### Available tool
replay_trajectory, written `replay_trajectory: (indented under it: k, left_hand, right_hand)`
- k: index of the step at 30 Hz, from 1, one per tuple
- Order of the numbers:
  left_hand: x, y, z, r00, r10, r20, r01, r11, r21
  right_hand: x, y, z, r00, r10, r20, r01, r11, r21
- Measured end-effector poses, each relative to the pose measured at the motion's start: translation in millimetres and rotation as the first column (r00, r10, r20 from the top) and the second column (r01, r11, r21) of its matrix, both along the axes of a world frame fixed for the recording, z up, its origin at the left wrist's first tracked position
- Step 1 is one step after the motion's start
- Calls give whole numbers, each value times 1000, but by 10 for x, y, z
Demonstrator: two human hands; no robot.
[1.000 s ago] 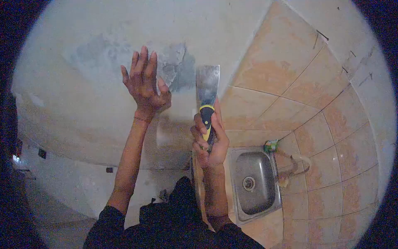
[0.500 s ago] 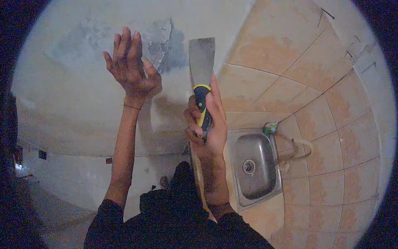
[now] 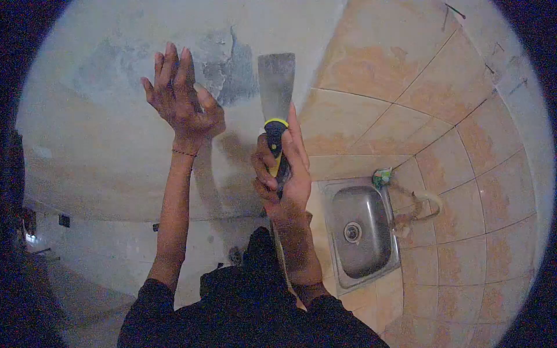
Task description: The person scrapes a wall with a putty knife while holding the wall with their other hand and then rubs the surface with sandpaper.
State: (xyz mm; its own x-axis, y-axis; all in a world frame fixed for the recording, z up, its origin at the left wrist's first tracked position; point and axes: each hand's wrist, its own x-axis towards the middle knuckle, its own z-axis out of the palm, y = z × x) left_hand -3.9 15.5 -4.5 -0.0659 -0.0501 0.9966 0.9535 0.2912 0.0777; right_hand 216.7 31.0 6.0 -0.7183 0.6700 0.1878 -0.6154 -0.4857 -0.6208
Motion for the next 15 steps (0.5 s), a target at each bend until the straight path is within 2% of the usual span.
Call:
replay_trajectory:
  k: [2, 8, 15]
  left_hand:
    - [11, -7, 25, 1000, -22, 1, 22, 1000, 8]
    - [16, -10, 29, 1000, -26, 2, 26, 1000, 6]
    - [-4, -15, -4, 999, 40, 8, -40, 999, -16]
  right_hand:
    - [-17, 26, -49, 1000, -9, 1, 9, 999, -35]
    - [-52, 67, 39, 998, 29, -54, -28, 999, 17]
    - [19, 63, 117, 999, 16, -31, -16, 1000, -12]
